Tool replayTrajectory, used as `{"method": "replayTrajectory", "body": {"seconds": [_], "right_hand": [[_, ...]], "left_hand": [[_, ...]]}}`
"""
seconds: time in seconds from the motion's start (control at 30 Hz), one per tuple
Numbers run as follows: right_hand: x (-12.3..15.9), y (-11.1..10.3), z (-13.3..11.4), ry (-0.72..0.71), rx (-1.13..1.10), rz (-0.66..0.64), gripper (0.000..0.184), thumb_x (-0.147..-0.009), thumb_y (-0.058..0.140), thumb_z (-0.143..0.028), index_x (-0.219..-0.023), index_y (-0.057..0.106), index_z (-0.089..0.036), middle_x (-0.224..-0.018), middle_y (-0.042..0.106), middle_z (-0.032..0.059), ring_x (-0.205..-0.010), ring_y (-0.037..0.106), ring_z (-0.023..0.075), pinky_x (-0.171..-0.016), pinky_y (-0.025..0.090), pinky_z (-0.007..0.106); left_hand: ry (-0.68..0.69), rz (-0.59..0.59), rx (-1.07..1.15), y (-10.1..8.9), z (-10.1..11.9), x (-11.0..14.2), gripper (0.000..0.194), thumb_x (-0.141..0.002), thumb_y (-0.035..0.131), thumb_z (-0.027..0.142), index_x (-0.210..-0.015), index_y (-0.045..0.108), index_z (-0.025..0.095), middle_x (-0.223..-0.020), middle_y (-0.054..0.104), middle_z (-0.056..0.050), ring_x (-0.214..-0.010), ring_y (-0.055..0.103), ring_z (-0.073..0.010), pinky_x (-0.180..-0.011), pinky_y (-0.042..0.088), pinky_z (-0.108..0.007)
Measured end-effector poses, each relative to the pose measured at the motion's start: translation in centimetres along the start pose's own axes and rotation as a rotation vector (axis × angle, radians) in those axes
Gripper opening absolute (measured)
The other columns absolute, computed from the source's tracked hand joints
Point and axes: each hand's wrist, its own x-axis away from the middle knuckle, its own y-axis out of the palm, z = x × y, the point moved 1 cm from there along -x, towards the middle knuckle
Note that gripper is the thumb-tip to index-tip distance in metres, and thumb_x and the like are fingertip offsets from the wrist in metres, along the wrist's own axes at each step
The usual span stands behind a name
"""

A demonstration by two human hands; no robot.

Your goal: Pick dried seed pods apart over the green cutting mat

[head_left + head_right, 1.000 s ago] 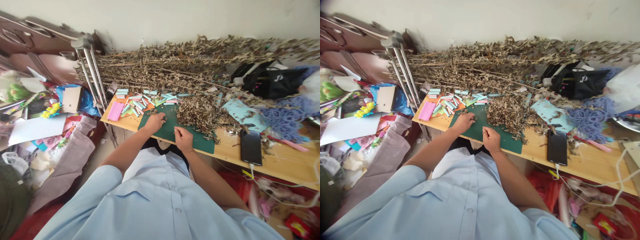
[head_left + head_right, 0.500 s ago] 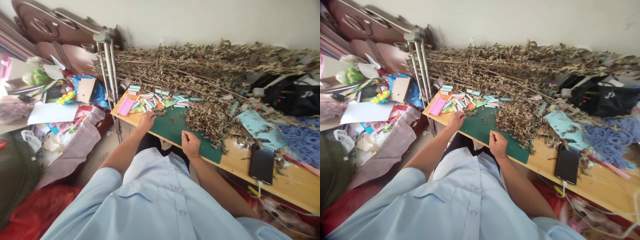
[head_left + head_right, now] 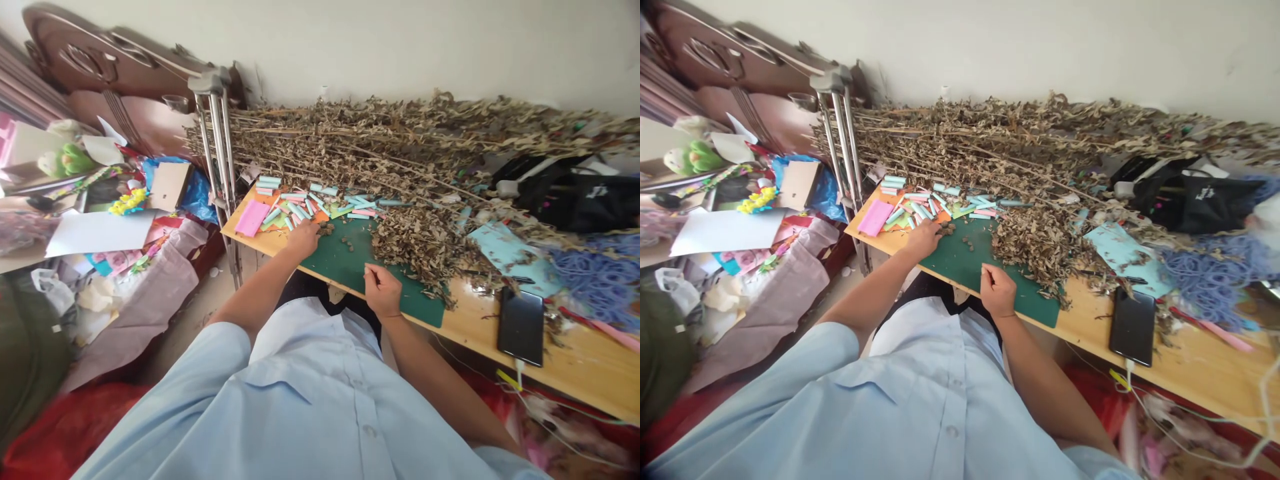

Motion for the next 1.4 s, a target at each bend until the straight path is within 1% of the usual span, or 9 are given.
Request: {"method": "replayTrajectory", "body": {"seconds": [0.1, 0.23, 0.37, 0.57, 0.73, 0.97, 1.17, 1.33, 1.4], "right_hand": [[-0.1, 0.1, -0.1, -0.011, 0.014, -0.003, 0.025, -0.098, 0.057, -0.036, -0.101, 0.076, -0.021, -0.092, 0.08, 0.0086, -0.083, 0.076, 0.0229, -0.082, 0.062, 0.038], [0.0, 0.2, -0.1, -0.019, 0.029, -0.017, 0.024, -0.098, 0.057, -0.035, -0.101, 0.076, -0.021, -0.093, 0.08, 0.0084, -0.082, 0.076, 0.0226, -0.081, 0.062, 0.037], [0.0, 0.4, -0.2, -0.022, 0.065, -0.029, 0.025, -0.098, 0.056, -0.035, -0.101, 0.077, -0.021, -0.095, 0.08, 0.0089, -0.084, 0.076, 0.0233, -0.083, 0.062, 0.038], [0.0, 0.6, -0.3, -0.036, 0.088, -0.017, 0.024, -0.098, 0.057, -0.034, -0.102, 0.077, -0.021, -0.097, 0.08, 0.0092, -0.086, 0.076, 0.0232, -0.084, 0.062, 0.038], [0.0, 0.8, -0.5, -0.013, 0.101, 0.003, 0.025, -0.098, 0.056, -0.034, -0.101, 0.077, -0.021, -0.096, 0.08, 0.0092, -0.086, 0.076, 0.0231, -0.084, 0.062, 0.039], [0.0, 1.1, -0.6, 0.005, 0.163, 0.044, 0.025, -0.097, 0.056, -0.034, -0.099, 0.077, -0.021, -0.095, 0.081, 0.0088, -0.085, 0.076, 0.0229, -0.082, 0.062, 0.038], [0.0, 1.1, -0.6, -0.032, 0.195, 0.048, 0.024, -0.097, 0.056, -0.033, -0.098, 0.077, -0.021, -0.097, 0.081, 0.009, -0.088, 0.077, 0.0233, -0.084, 0.062, 0.038], [-0.4, 1.6, -1.6, -0.076, 0.244, -0.045, 0.023, -0.097, 0.056, -0.03, -0.101, 0.077, -0.022, -0.1, 0.08, 0.0077, -0.091, 0.076, 0.0231, -0.086, 0.061, 0.037], [-0.8, 2.0, -2.2, -0.086, 0.279, -0.086, 0.023, -0.097, 0.056, -0.028, -0.103, 0.077, -0.022, -0.101, 0.08, 0.0077, -0.092, 0.075, 0.0234, -0.086, 0.06, 0.037]], "left_hand": [[0.009, -0.005, 0.005, -0.1, 0.0, 0.3, 0.025, -0.099, 0.052, 0.028, -0.113, 0.071, 0.02, -0.121, 0.06, -0.014, -0.103, 0.066, -0.0269, -0.088, 0.053, -0.037], [0.1, -0.009, 0.05, 0.3, -0.4, 1.1, 0.024, -0.099, 0.049, 0.023, -0.108, 0.071, 0.019, -0.118, 0.06, -0.013, -0.108, 0.064, -0.0262, -0.092, 0.053, -0.036], [0.154, 0.005, 0.096, 0.6, -0.7, 1.5, 0.027, -0.096, 0.057, 0.024, -0.12, 0.067, 0.018, -0.122, 0.062, -0.014, -0.12, 0.06, -0.0274, -0.103, 0.05, -0.037], [0.146, -0.053, 0.021, 0.1, 0.0, -0.1, 0.04, -0.093, 0.064, 0.034, -0.13, 0.063, 0.018, -0.124, 0.06, -0.016, -0.11, 0.065, -0.0306, -0.092, 0.054, -0.04], [0.161, -0.085, -0.001, 0.1, 0.0, -1.0, 0.024, -0.095, 0.058, 0.029, -0.113, 0.07, 0.018, -0.117, 0.063, -0.015, -0.105, 0.066, -0.0276, -0.089, 0.053, -0.036], [0.183, -0.07, 0.192, -0.4, -1.8, -0.7, 0.02, -0.094, 0.056, 0.021, -0.101, 0.074, 0.017, -0.109, 0.068, -0.012, -0.101, 0.066, -0.0241, -0.093, 0.053, -0.036], [0.167, -0.067, 0.453, -0.7, -1.8, 1.0, 0.015, -0.091, 0.062, 0.023, -0.095, 0.075, 0.018, -0.096, 0.073, -0.006, -0.093, 0.067, -0.0195, -0.092, 0.053, -0.032], [0.318, -0.086, 0.366, 1.0, -0.2, 3.3, 0.02, -0.096, 0.056, 0.023, -0.101, 0.075, 0.019, -0.108, 0.069, -0.009, -0.103, 0.066, -0.0208, -0.096, 0.053, -0.033], [0.327, -0.081, 0.358, 1.4, -0.1, 3.8, 0.021, -0.097, 0.055, 0.023, -0.103, 0.075, 0.019, -0.11, 0.069, -0.01, -0.106, 0.065, -0.0216, -0.097, 0.053, -0.033]]}}
